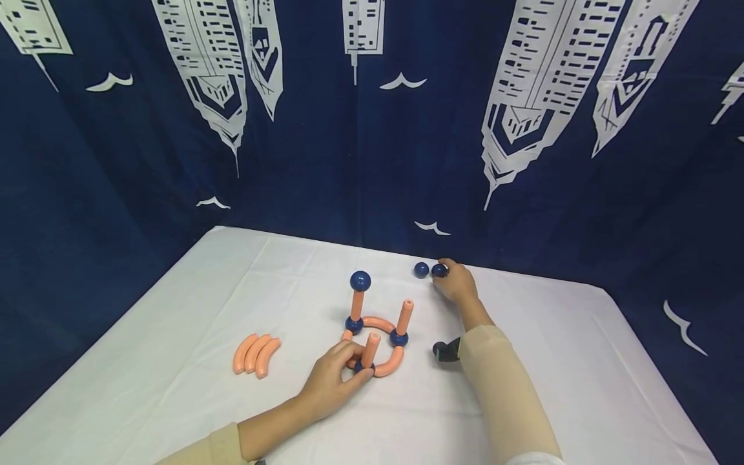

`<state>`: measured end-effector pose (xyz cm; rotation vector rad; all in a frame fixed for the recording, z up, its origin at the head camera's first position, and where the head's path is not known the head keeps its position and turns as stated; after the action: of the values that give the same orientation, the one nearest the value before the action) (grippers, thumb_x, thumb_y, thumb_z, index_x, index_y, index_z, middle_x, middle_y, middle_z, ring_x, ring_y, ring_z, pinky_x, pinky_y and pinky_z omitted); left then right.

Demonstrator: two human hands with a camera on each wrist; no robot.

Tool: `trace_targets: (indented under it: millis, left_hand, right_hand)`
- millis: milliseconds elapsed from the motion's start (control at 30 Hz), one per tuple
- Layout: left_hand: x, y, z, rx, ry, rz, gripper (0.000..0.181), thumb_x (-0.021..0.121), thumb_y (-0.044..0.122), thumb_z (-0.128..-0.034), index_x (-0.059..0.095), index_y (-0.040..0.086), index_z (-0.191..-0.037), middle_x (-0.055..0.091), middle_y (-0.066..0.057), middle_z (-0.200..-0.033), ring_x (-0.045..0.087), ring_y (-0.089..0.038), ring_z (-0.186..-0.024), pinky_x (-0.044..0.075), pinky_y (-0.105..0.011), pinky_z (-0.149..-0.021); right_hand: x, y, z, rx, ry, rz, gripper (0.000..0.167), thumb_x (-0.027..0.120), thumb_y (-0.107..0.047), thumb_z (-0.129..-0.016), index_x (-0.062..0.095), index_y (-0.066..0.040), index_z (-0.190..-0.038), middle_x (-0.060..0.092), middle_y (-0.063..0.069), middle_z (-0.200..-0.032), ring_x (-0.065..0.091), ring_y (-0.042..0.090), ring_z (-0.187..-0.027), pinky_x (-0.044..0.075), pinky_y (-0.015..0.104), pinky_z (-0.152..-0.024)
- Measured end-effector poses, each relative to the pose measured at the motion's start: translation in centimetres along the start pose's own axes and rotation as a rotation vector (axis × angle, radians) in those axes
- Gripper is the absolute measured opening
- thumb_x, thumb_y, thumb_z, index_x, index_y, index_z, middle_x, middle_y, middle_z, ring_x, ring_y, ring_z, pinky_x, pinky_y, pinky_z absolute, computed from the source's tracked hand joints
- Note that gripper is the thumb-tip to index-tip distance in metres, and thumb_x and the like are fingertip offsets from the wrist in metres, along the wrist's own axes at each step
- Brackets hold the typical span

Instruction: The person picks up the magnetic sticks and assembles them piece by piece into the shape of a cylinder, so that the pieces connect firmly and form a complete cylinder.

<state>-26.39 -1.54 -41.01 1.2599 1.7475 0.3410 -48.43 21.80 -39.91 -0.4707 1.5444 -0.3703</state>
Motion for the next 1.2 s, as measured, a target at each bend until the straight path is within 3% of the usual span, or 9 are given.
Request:
trace_targets:
  millis: [200,567,900,1200]
  left_hand:
    - [0.1,-0.1,0.1,-0.008,-0.006,0.018,0.020,0.073,0.015,-0.0864,0.064,0.010,-0.103,0.060,0.004,-0.095,0.057,-0.012,-0.084,0.049,-0.022,-0.077]
    - [0.2,-0.3,0.3,-0.016,-0.004,0.035,0.020,0.073,0.015,-0.0861,0.065,0.011,-0.103,0.061,0.004,-0.096,0.058,-0.012,-0.084,0.050,-0.022,-0.076]
    - [0.0,-0.3,0.4,-0.012,-0.003,0.015,0.020,0.074,0.015,-0.0854,0.065,0.011,-0.103,0.061,0.005,-0.096,0.056,-0.012,-0.082,0.048,-0.021,-0.075]
    - [-0.1,0.0,0.0,-0.006,0.002,0.013,0.020,0.074,0.014,-0.0849,0.065,0.010,-0.103,0.062,0.003,-0.096,0.057,-0.013,-0.082,0.049,-0.022,-0.075]
  right_hand:
    - [-0.1,0.4,0.3,0.010,0.060,0.014,0.052,0.063,-0.018,-0.090,0.047,0.003,-0.135,0.060,0.024,-0.105,0.054,0.035,-0.089,0.043,0.049,-0.083]
    - [0.1,0.6,1.1,0.058,0.105,0.034,0.048,0.066,-0.024,-0.090,0.052,0.003,-0.128,0.060,0.019,-0.099,0.054,0.032,-0.085,0.044,0.046,-0.078]
    - [0.3,1.5,1.9,0.094,0.184,-0.160,0.047,0.064,-0.024,-0.089,0.053,0.005,-0.125,0.064,0.027,-0.113,0.059,0.039,-0.100,0.045,0.047,-0.084]
    - [-0.7,1.1,3.5,0.089,0.214,-0.241,0.045,0.064,-0.023,-0.087,0.050,0.005,-0.119,0.062,0.027,-0.111,0.059,0.037,-0.097,0.045,0.042,-0.079]
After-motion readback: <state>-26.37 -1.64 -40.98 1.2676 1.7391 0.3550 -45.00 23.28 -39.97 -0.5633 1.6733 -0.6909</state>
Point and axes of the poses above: each hand's wrist, its own z-axis away from the middle knuckle, its own x-axis out of the palm, y = z × x, the point moved 9 cm from there along -z, towards the middle knuckle
